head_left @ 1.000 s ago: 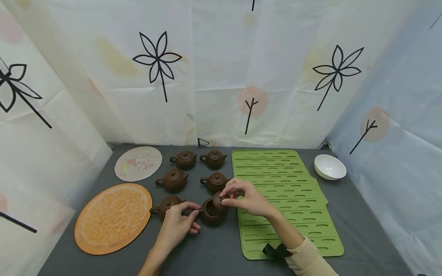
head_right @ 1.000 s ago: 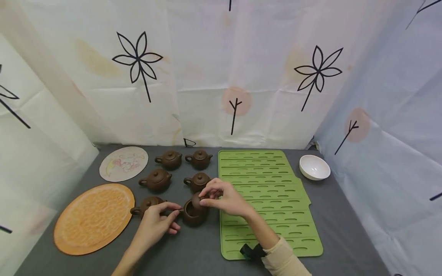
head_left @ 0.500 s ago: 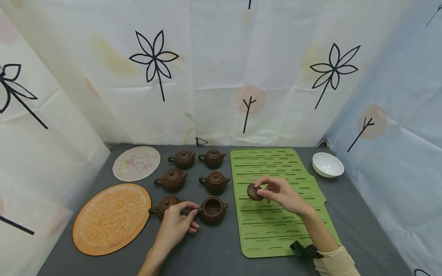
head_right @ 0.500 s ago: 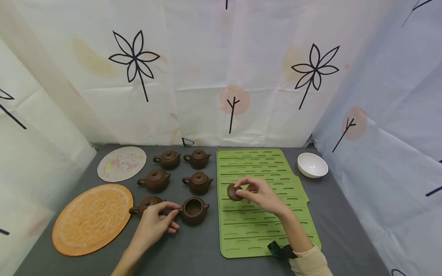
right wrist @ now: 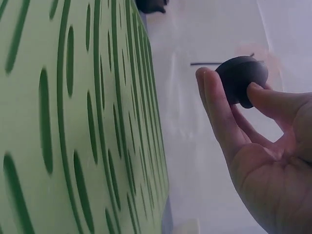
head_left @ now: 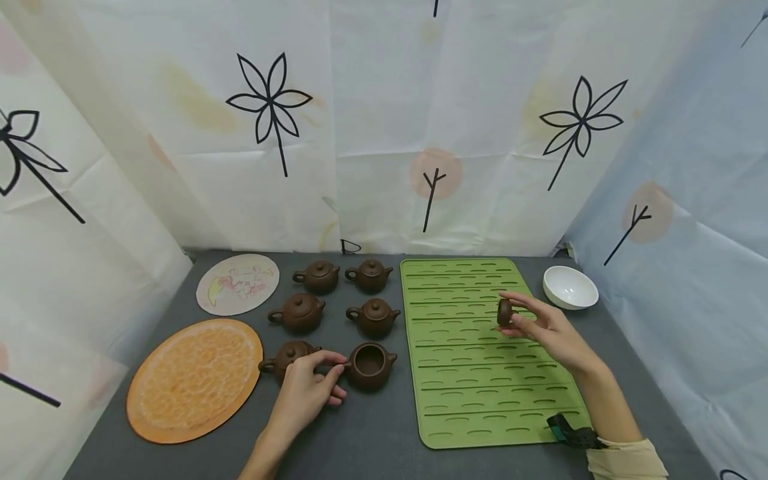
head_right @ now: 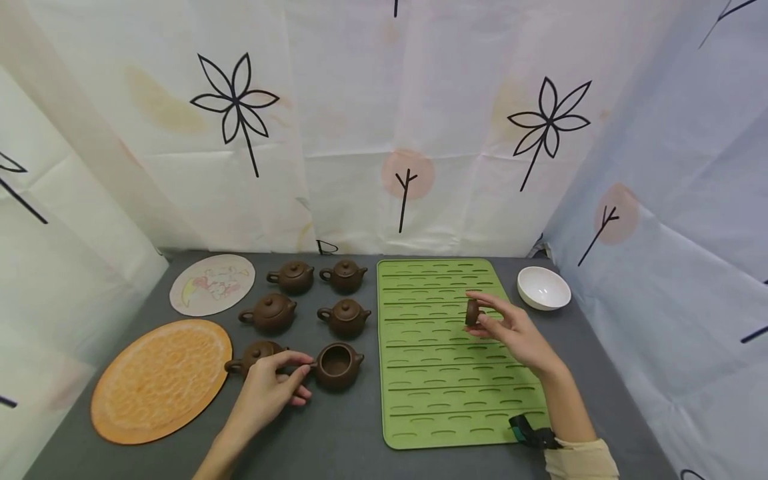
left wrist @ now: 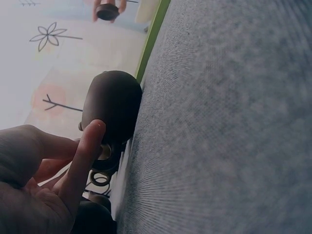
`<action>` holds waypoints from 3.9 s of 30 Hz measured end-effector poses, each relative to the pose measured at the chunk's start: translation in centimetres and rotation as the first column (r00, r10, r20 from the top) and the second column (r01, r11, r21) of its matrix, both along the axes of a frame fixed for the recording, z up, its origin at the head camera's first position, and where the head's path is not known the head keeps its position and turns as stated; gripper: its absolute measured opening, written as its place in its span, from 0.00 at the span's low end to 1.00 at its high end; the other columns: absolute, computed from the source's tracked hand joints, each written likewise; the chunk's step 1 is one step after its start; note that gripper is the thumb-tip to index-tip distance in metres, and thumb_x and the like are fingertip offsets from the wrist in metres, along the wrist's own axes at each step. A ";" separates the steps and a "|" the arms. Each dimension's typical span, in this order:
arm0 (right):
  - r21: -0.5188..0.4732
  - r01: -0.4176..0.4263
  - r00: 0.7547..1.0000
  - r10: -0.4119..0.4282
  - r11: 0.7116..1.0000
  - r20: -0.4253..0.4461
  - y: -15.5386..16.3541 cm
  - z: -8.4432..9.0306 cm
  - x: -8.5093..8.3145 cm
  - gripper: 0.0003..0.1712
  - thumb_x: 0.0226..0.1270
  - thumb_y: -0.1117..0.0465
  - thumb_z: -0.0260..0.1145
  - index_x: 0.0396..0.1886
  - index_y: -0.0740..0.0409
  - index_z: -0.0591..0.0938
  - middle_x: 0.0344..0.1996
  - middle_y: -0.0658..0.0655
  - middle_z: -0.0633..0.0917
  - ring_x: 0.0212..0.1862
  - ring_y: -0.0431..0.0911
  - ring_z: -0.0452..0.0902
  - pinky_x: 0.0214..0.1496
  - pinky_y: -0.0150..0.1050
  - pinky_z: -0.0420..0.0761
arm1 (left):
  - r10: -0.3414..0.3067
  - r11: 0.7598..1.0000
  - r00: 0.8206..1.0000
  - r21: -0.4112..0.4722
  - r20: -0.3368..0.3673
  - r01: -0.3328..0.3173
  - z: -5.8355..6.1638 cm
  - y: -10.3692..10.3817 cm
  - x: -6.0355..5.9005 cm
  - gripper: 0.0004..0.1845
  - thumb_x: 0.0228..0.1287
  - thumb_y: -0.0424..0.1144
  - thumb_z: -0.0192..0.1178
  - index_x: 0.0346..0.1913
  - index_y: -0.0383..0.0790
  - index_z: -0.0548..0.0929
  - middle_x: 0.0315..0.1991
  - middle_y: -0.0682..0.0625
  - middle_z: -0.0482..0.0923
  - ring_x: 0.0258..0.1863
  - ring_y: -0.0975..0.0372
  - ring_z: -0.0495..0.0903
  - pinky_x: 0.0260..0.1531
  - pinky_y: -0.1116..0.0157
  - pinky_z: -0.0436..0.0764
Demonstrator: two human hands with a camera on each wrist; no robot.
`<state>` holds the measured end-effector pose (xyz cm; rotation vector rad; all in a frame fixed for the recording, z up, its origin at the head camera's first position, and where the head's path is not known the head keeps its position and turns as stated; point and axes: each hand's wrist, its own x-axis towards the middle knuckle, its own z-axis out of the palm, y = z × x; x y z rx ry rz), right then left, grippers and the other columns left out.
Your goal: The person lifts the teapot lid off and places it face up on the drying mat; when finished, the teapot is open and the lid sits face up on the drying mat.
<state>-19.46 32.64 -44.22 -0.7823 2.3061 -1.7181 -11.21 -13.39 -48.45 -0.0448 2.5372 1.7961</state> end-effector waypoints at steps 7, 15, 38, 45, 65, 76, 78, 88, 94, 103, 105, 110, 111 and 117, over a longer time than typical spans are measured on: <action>0.011 0.094 0.992 -0.094 0.996 0.082 2.4 -0.6 0.1 0.27 0.89 0.66 0.53 0.82 0.66 0.64 0.69 0.46 0.74 0.61 0.39 0.89 0.63 0.34 0.88 | -0.003 1.000 1.000 -0.009 -0.002 0.003 0.0 0.0 -0.1 0.07 0.73 0.27 0.68 0.48 0.39 0.91 0.42 0.38 0.90 0.19 0.60 0.90 0.21 0.66 0.88; 0.121 0.150 0.988 -0.155 0.981 0.028 4.9 -1.8 -0.1 0.30 0.83 0.68 0.62 0.79 0.67 0.66 0.67 0.35 0.78 0.57 0.33 0.89 0.55 0.31 0.89 | -0.004 1.000 1.000 -0.011 0.003 0.004 0.1 0.0 -0.1 0.07 0.74 0.27 0.68 0.48 0.39 0.91 0.42 0.37 0.91 0.19 0.59 0.90 0.21 0.66 0.88; 0.139 0.045 0.990 -0.062 0.989 0.124 7.4 -2.4 -0.1 0.34 0.84 0.70 0.60 0.84 0.68 0.63 0.63 0.37 0.79 0.52 0.39 0.92 0.51 0.36 0.92 | -0.100 0.995 0.995 -0.016 0.011 0.100 0.8 -0.7 0.1 0.11 0.73 0.26 0.68 0.54 0.36 0.90 0.54 0.36 0.90 0.23 0.60 0.91 0.23 0.67 0.89; 0.200 0.064 0.993 -0.082 0.978 0.080 7.6 -1.4 0.4 0.35 0.83 0.71 0.61 0.84 0.64 0.65 0.63 0.39 0.79 0.51 0.39 0.92 0.51 0.39 0.93 | -0.204 0.978 0.979 -0.044 0.004 0.204 2.1 -2.0 -0.2 0.13 0.75 0.27 0.67 0.58 0.32 0.88 0.56 0.34 0.89 0.28 0.55 0.93 0.26 0.66 0.90; 0.210 0.118 0.991 -0.102 0.971 -0.086 -3.2 2.4 -1.4 0.22 0.81 0.68 0.65 0.69 0.72 0.77 0.63 0.75 0.81 0.48 0.39 0.92 0.48 0.42 0.93 | -0.281 0.957 0.957 -0.093 -0.074 0.274 5.7 -2.8 -5.8 0.10 0.77 0.30 0.66 0.56 0.36 0.89 0.53 0.33 0.88 0.41 0.49 0.93 0.34 0.65 0.92; 0.033 -0.048 0.996 0.045 0.998 0.079 -13.0 0.5 -5.0 0.20 0.81 0.71 0.64 0.67 0.75 0.78 0.63 0.81 0.78 0.51 0.57 0.92 0.58 0.63 0.88 | -0.277 0.941 0.960 -0.190 0.036 0.279 4.9 -1.3 -9.9 0.13 0.82 0.31 0.60 0.61 0.32 0.86 0.54 0.33 0.88 0.42 0.49 0.93 0.35 0.56 0.94; 0.014 -0.065 0.993 0.063 0.998 0.100 -14.5 0.2 -5.5 0.20 0.82 0.70 0.63 0.67 0.75 0.78 0.64 0.82 0.78 0.51 0.63 0.91 0.57 0.64 0.88 | -0.267 0.943 0.963 -0.192 0.047 0.271 4.8 -1.1 -10.2 0.14 0.82 0.30 0.58 0.62 0.31 0.85 0.56 0.33 0.87 0.45 0.46 0.93 0.36 0.56 0.94; 0.058 -0.123 0.984 0.114 0.991 0.138 -20.4 -1.0 -7.0 0.21 0.79 0.65 0.69 0.66 0.67 0.82 0.63 0.71 0.83 0.37 0.59 0.87 0.42 0.57 0.91 | -0.277 0.952 0.954 -0.100 0.111 0.289 4.3 -0.8 -11.6 0.14 0.81 0.29 0.59 0.62 0.25 0.85 0.52 0.31 0.89 0.40 0.51 0.95 0.35 0.59 0.94; 0.102 -0.113 0.988 0.101 0.988 0.117 -21.7 -1.9 -7.4 0.19 0.77 0.62 0.72 0.63 0.63 0.86 0.59 0.66 0.86 0.16 0.39 0.67 0.23 0.38 0.72 | -0.254 0.963 0.959 -0.063 0.126 0.263 3.7 -0.6 -12.0 0.12 0.80 0.28 0.61 0.59 0.27 0.87 0.54 0.30 0.87 0.36 0.54 0.95 0.37 0.56 0.94; 0.114 -0.081 0.989 0.066 0.990 0.129 -22.1 -2.4 -7.4 0.15 0.76 0.62 0.73 0.58 0.61 0.89 0.33 0.69 0.85 0.13 0.38 0.62 0.20 0.34 0.67 | -0.277 0.961 0.948 0.040 0.157 0.275 2.6 -0.7 -12.5 0.11 0.79 0.27 0.62 0.57 0.25 0.86 0.57 0.28 0.84 0.40 0.52 0.95 0.39 0.59 0.94; 0.117 -0.081 0.990 0.066 0.990 0.124 -22.1 -2.4 -7.4 0.14 0.76 0.62 0.73 0.57 0.61 0.89 0.41 0.67 0.85 0.14 0.38 0.63 0.20 0.34 0.67 | -0.281 0.960 0.947 0.046 0.158 0.277 2.5 -0.7 -12.6 0.12 0.79 0.27 0.62 0.57 0.25 0.86 0.57 0.28 0.84 0.40 0.52 0.95 0.39 0.60 0.94; 0.107 -0.081 0.991 0.069 0.991 0.118 -21.8 -2.2 -7.3 0.14 0.77 0.62 0.73 0.57 0.61 0.89 0.56 0.66 0.81 0.15 0.39 0.64 0.21 0.33 0.68 | -0.278 0.960 0.947 0.047 0.160 0.274 2.4 -0.7 -12.7 0.11 0.79 0.27 0.62 0.57 0.26 0.86 0.56 0.29 0.84 0.40 0.54 0.95 0.39 0.61 0.94; 0.104 -0.078 0.991 0.066 0.992 0.117 -21.8 -2.1 -7.2 0.14 0.77 0.62 0.73 0.57 0.61 0.89 0.56 0.67 0.81 0.16 0.39 0.64 0.21 0.33 0.68 | -0.278 0.961 0.947 0.049 0.161 0.273 2.4 -0.7 -12.7 0.11 0.79 0.27 0.62 0.57 0.26 0.86 0.56 0.29 0.84 0.40 0.54 0.95 0.39 0.61 0.94; 0.048 -0.058 0.989 0.052 0.997 0.135 -21.1 -1.5 -6.8 0.13 0.77 0.62 0.73 0.57 0.60 0.89 0.57 0.63 0.81 0.18 0.39 0.64 0.22 0.33 0.68 | -0.262 0.965 0.950 0.050 0.169 0.257 2.3 -0.7 -12.6 0.12 0.80 0.27 0.61 0.58 0.26 0.86 0.54 0.30 0.85 0.39 0.54 0.95 0.39 0.59 0.94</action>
